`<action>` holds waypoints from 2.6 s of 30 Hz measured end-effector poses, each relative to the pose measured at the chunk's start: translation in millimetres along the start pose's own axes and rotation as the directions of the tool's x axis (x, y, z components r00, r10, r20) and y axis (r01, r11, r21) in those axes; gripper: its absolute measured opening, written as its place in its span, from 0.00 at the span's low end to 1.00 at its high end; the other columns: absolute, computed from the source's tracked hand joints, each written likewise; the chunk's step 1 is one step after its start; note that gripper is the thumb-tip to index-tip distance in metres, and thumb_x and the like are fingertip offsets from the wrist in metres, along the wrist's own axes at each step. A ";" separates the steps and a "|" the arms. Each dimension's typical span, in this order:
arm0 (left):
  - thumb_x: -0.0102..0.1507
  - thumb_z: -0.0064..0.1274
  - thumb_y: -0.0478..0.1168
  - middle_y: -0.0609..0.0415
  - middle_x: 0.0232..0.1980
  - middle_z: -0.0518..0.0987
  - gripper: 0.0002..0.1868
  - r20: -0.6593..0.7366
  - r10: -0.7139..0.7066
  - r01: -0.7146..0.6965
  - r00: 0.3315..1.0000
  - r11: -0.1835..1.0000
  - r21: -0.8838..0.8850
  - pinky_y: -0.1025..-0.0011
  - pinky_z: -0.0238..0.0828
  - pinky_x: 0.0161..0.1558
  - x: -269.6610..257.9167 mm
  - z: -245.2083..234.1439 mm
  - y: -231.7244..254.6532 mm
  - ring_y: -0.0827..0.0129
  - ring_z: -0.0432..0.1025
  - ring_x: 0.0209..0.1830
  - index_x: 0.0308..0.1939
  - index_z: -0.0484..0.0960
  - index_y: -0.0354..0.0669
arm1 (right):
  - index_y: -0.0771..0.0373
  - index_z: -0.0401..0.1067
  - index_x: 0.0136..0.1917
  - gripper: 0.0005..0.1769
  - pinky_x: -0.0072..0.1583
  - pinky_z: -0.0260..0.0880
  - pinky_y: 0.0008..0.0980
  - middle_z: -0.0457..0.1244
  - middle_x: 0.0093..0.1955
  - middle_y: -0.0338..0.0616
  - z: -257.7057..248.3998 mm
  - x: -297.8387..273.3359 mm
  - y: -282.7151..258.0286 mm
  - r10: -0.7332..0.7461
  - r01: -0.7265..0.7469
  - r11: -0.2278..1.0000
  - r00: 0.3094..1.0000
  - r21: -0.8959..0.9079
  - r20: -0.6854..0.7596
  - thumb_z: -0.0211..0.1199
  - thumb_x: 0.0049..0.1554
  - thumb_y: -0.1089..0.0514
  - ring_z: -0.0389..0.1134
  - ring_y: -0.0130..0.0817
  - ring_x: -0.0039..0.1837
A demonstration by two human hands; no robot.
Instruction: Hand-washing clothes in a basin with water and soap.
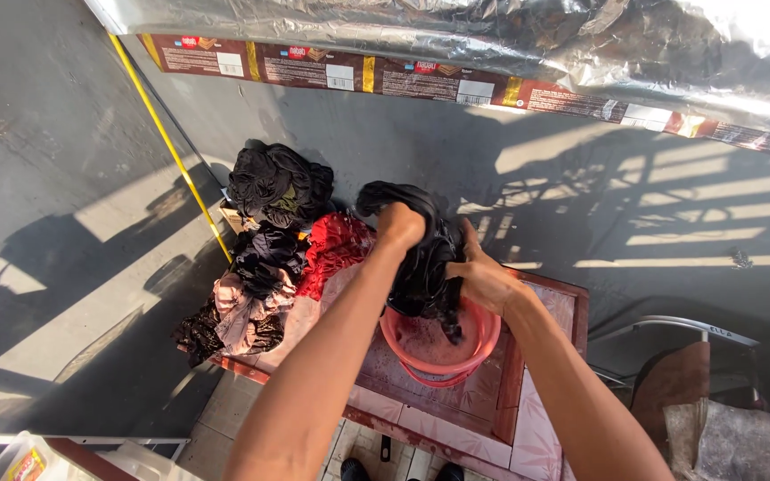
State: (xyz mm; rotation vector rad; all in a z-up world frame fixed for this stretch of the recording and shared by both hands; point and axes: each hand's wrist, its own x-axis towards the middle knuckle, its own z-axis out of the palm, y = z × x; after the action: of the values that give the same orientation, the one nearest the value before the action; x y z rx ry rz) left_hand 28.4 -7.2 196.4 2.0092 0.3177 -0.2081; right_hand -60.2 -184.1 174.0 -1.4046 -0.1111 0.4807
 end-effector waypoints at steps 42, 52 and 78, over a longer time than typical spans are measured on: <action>0.61 0.44 0.70 0.37 0.81 0.43 0.50 0.308 -0.366 0.292 0.878 -0.101 -0.951 0.27 0.56 0.66 -69.7 -108.8 -245.2 0.38 0.43 0.78 0.79 0.44 0.56 | 0.59 0.71 0.66 0.31 0.70 0.69 0.50 0.68 0.64 0.44 248.6 37.8 -145.0 -0.222 0.069 0.648 0.970 0.759 0.101 0.53 0.60 0.36 0.70 0.44 0.66; 0.68 0.40 0.60 0.35 0.66 0.66 0.34 0.127 -0.267 0.177 0.955 0.172 -0.969 0.48 0.57 0.65 21.1 -218.9 -421.9 0.44 0.60 0.67 0.69 0.64 0.39 | 0.59 0.69 0.70 0.42 0.72 0.63 0.52 0.64 0.70 0.49 208.6 164.9 23.5 0.411 -0.398 0.761 0.907 0.513 0.093 0.44 0.60 0.26 0.65 0.47 0.69; 0.42 0.79 0.63 0.24 0.82 0.28 0.88 0.281 -0.288 0.005 0.915 0.706 0.708 0.25 0.25 0.73 7.0 -175.8 -325.6 0.37 0.21 0.84 0.80 0.23 0.36 | 0.52 0.67 0.76 0.37 0.60 0.75 0.46 0.69 0.59 0.56 126.1 121.6 282.6 -0.053 -0.457 0.642 0.775 -0.616 -0.630 0.66 0.53 0.56 0.74 0.50 0.56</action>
State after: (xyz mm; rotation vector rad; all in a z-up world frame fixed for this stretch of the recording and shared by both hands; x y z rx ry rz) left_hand -65.5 288.6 -5.1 2.6241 0.1607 -0.9316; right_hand -68.2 3.3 -100.5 -2.3687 0.4515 0.1346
